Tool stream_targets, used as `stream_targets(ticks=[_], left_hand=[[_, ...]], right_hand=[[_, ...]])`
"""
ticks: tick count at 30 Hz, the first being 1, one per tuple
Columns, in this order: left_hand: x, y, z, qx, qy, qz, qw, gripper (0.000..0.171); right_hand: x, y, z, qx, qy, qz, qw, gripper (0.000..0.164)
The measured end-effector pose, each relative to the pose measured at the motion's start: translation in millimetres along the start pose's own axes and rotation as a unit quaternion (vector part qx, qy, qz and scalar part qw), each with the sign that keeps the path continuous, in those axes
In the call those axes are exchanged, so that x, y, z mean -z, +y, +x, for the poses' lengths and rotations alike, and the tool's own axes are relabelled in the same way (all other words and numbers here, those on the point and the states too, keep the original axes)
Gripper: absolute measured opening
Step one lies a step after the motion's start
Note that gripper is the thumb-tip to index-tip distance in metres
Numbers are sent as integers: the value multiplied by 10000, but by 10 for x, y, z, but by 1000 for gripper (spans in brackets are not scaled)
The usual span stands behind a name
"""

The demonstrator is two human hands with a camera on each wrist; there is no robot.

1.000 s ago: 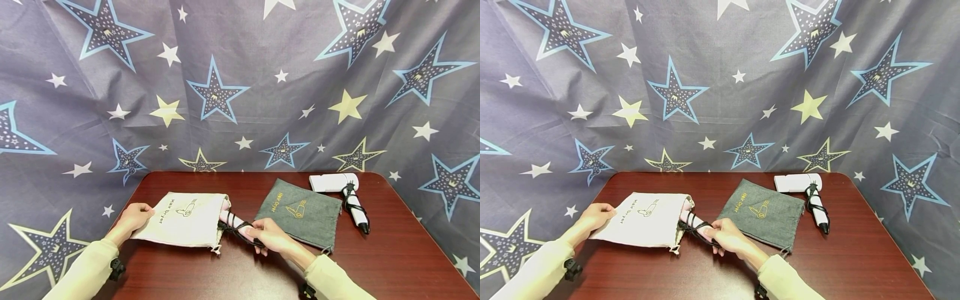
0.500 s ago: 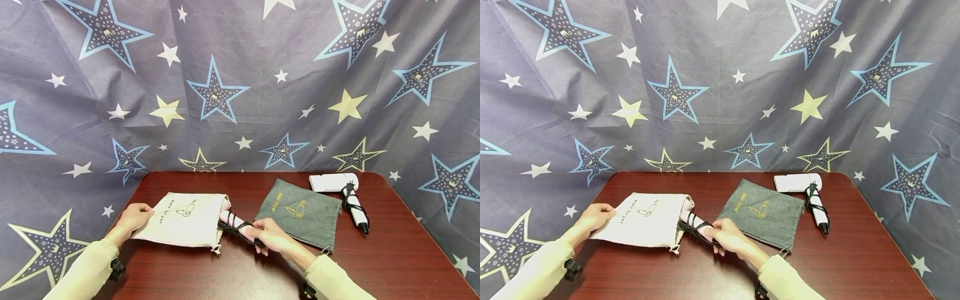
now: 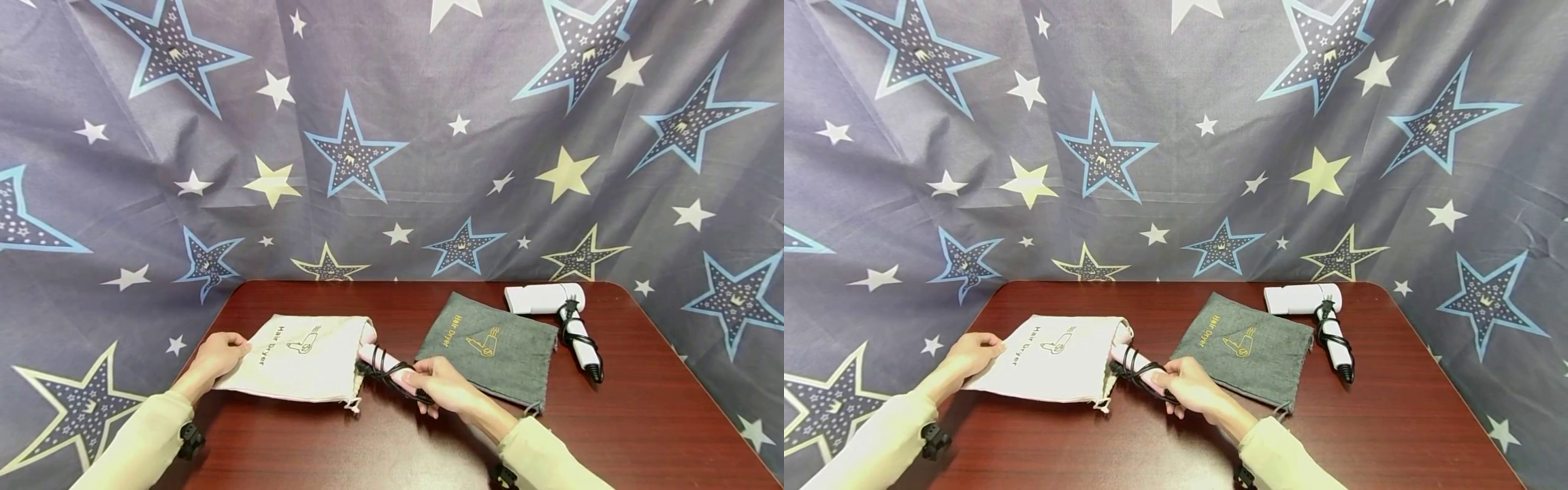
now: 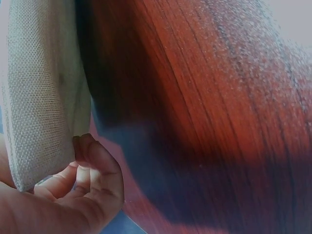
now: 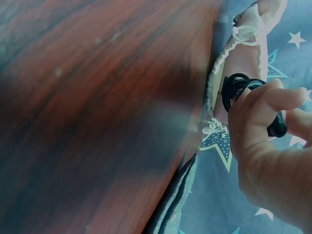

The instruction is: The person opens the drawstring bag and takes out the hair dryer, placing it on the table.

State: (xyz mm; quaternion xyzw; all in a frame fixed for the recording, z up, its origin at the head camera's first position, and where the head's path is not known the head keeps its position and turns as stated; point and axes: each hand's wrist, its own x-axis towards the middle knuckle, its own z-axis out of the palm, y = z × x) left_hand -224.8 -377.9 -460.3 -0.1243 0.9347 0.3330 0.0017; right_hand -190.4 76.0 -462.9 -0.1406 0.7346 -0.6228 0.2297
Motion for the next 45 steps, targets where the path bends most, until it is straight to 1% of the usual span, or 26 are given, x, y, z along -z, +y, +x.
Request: stream_targets(ticks=[8,16,23,29,33,45], left_hand=[[14,11,-13,1,-20,-33,10000,19],[21,21,-15,-5,52,-43,10000,18],[15,15,-27,73,-6,-74,9999,19],[11,5,-26,49,41,-77,9999,18],[13,5,-20,91,61,-71,9999,18],[7,-22,-5,109,110,-24,9999,19]], right_hand=[[10,-13,-18,43,-14,45,10000,20],[20,1,-18,106,11,82,9999,21],[21,15,-27,103,28,140,9998,20],[35,28,-21,61,82,155,9998,20],[38,36,-23,35,132,145,9998,19],[48,48,-25,53,210,176,9996,19]])
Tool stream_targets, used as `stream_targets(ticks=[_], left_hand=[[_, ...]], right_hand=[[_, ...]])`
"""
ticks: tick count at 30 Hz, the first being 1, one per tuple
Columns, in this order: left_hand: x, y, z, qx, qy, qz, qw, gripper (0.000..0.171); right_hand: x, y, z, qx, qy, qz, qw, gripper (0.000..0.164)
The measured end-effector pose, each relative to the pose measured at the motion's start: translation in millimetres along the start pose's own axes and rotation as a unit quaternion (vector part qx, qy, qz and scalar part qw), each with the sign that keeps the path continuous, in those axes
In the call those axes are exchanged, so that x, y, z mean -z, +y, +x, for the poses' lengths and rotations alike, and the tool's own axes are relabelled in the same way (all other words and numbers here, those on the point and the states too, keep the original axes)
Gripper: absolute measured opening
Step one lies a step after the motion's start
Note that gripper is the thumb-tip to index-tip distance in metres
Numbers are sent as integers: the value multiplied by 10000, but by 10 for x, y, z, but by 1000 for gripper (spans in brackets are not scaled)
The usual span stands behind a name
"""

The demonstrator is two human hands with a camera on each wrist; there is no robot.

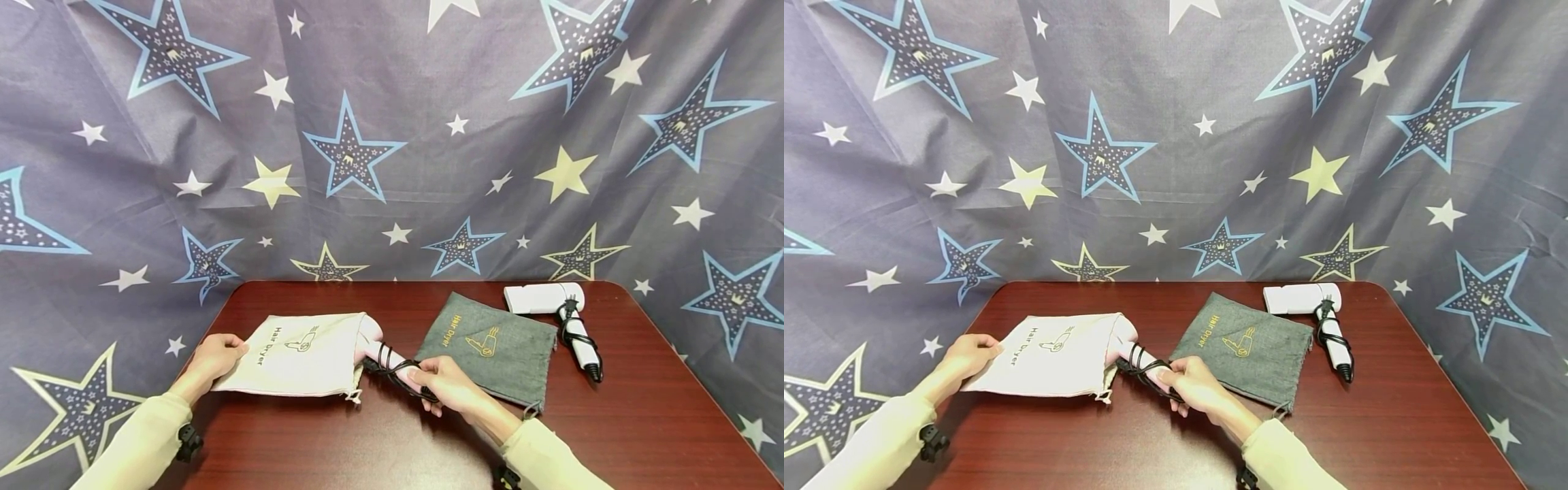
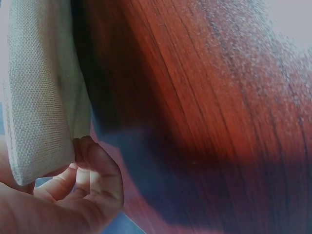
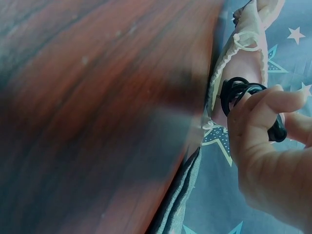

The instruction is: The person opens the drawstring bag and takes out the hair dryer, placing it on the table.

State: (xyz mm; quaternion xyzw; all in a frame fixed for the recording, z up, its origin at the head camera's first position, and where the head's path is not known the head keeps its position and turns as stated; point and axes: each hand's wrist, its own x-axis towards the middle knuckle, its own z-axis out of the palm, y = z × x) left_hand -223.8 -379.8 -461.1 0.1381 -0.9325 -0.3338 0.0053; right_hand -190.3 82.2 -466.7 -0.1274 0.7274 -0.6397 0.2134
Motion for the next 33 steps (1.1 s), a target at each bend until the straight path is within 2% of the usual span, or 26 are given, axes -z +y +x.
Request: stream_targets(ticks=[21,33], left_hand=[[16,-16,15,-73,-18,37,10000,20],[41,-47,5,171,-89,76,9998,20]], right_hand=[[33,-7,-15,3,82,-4,10000,21],[44,-13,-30,-3,170,10,9999,24]])
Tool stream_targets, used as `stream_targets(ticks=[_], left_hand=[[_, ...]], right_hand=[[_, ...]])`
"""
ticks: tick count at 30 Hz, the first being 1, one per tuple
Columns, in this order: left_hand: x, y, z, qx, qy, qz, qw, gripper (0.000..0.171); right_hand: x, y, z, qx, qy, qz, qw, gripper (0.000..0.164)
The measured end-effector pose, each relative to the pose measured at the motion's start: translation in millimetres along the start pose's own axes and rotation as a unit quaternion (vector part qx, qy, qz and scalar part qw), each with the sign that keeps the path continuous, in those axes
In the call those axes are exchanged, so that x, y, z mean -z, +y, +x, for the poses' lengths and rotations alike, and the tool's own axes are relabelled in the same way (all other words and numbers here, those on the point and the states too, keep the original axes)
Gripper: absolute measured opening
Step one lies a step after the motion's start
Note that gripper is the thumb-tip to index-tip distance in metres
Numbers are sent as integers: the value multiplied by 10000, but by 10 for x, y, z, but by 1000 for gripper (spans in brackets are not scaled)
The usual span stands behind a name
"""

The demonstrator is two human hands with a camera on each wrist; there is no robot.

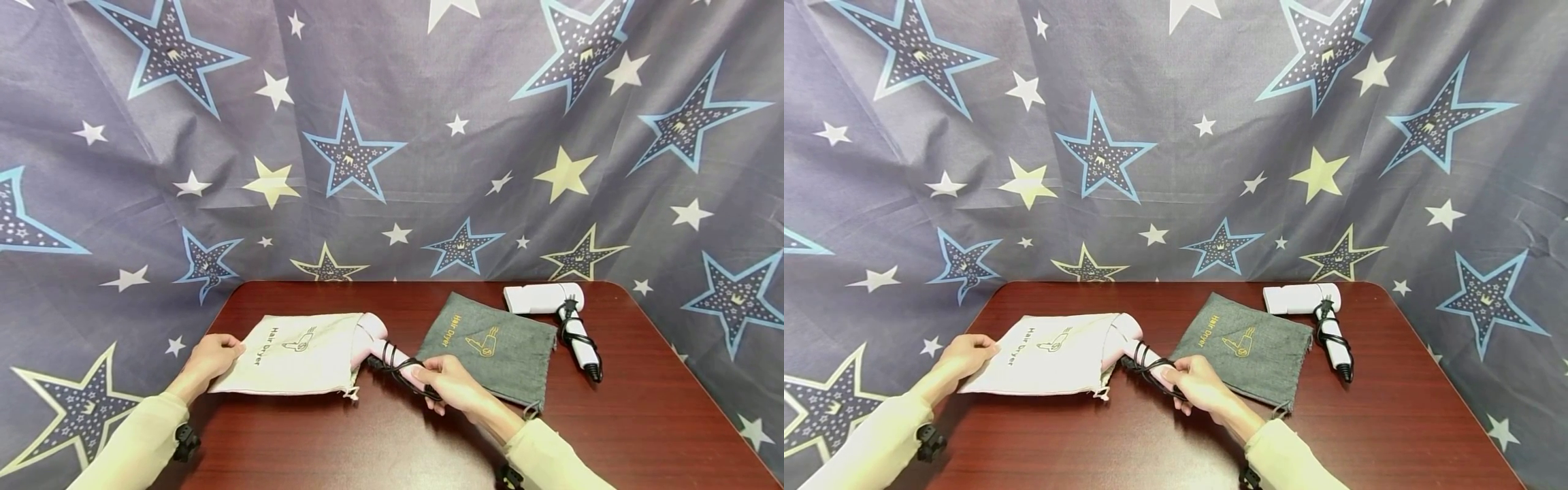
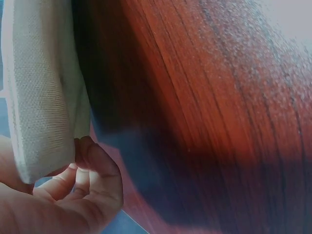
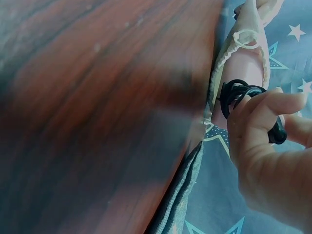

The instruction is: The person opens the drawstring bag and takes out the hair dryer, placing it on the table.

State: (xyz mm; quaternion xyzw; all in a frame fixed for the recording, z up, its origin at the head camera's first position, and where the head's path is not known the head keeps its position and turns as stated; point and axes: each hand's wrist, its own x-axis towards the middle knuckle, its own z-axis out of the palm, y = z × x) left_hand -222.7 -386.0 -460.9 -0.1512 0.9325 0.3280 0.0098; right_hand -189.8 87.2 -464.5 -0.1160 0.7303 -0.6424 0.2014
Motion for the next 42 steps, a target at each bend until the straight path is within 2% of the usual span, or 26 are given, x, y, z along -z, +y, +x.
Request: stream_targets(ticks=[42], left_hand=[[7,-18,28,52,-62,-23,10000,22]], right_hand=[[14,-18,-31,-43,95,45,9999,26]])
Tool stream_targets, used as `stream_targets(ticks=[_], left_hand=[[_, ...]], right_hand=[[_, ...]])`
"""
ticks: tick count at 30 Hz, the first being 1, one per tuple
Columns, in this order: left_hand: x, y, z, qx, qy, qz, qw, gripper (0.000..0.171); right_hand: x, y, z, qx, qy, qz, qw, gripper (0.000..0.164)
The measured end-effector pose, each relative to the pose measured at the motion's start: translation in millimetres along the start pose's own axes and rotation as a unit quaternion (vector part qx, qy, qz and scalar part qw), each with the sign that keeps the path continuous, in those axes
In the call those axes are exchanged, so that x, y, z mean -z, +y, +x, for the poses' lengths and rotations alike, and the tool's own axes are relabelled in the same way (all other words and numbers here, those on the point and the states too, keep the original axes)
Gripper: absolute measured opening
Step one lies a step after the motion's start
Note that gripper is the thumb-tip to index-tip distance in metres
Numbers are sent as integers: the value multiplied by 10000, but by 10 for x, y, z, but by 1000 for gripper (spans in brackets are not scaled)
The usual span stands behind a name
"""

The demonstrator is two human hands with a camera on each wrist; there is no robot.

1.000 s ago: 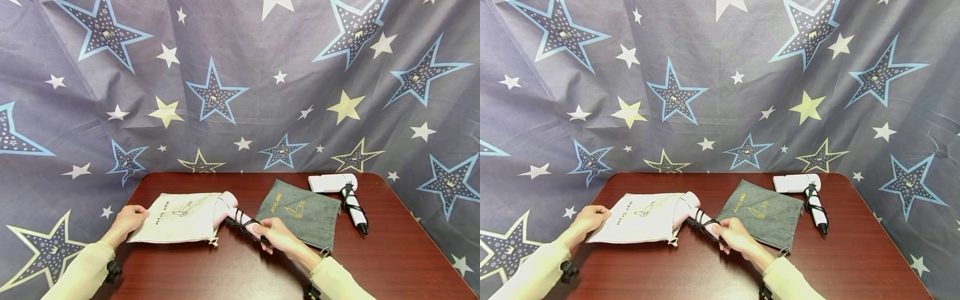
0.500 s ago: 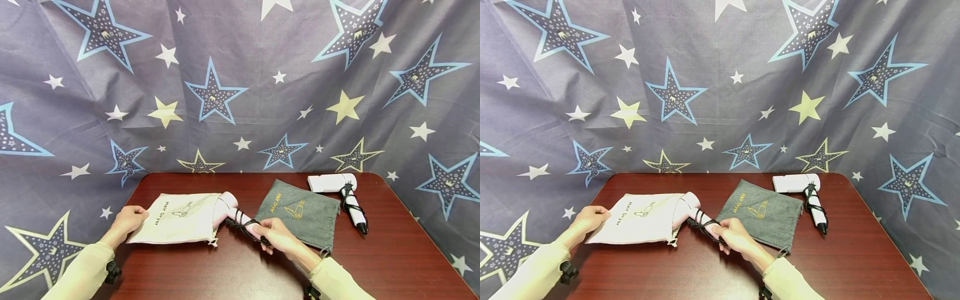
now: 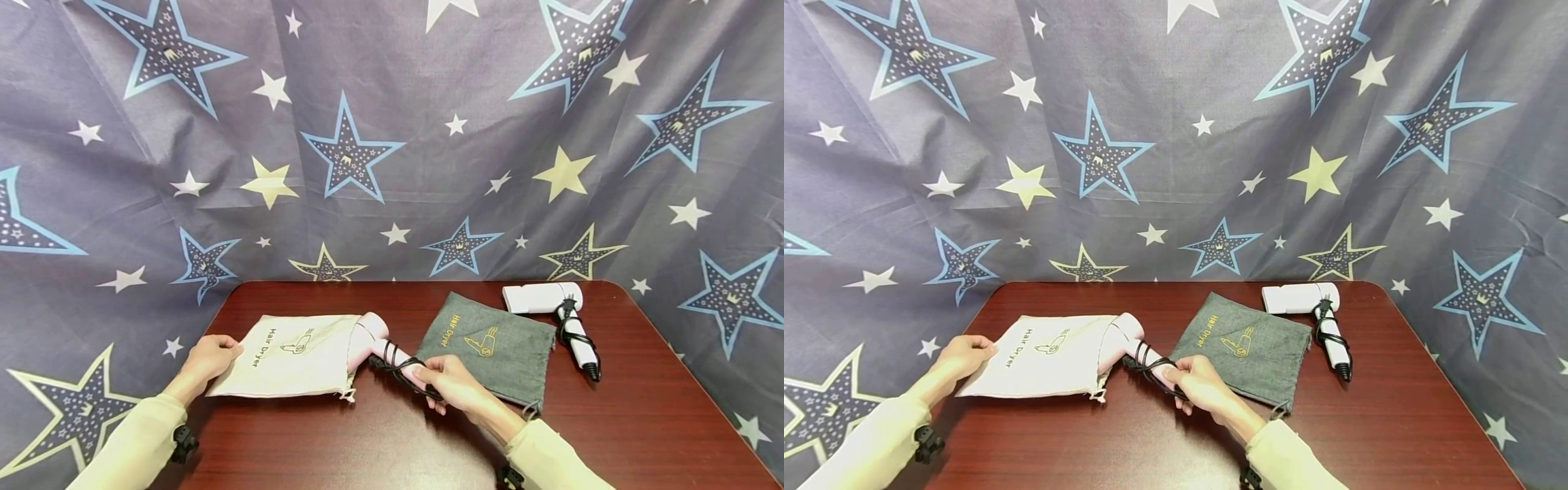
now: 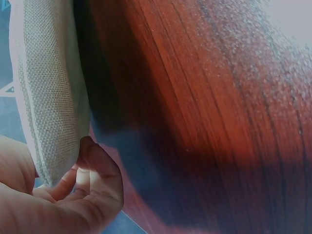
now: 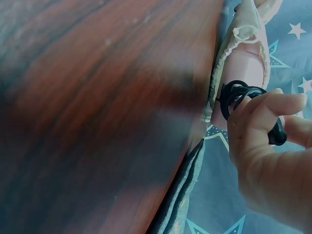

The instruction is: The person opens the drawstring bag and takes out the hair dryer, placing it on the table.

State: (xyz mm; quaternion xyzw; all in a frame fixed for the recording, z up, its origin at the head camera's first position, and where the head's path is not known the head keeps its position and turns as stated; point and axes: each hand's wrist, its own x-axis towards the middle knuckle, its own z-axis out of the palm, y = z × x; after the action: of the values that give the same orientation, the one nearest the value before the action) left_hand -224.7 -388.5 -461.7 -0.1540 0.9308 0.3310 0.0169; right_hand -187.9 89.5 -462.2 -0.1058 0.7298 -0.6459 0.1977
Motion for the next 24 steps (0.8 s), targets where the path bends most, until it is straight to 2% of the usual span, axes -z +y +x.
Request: stream_targets(ticks=[24], left_hand=[[22,26,-10,-73,7,-18,10000,22]], right_hand=[[24,-7,-4,-54,-22,86,9999,26]])
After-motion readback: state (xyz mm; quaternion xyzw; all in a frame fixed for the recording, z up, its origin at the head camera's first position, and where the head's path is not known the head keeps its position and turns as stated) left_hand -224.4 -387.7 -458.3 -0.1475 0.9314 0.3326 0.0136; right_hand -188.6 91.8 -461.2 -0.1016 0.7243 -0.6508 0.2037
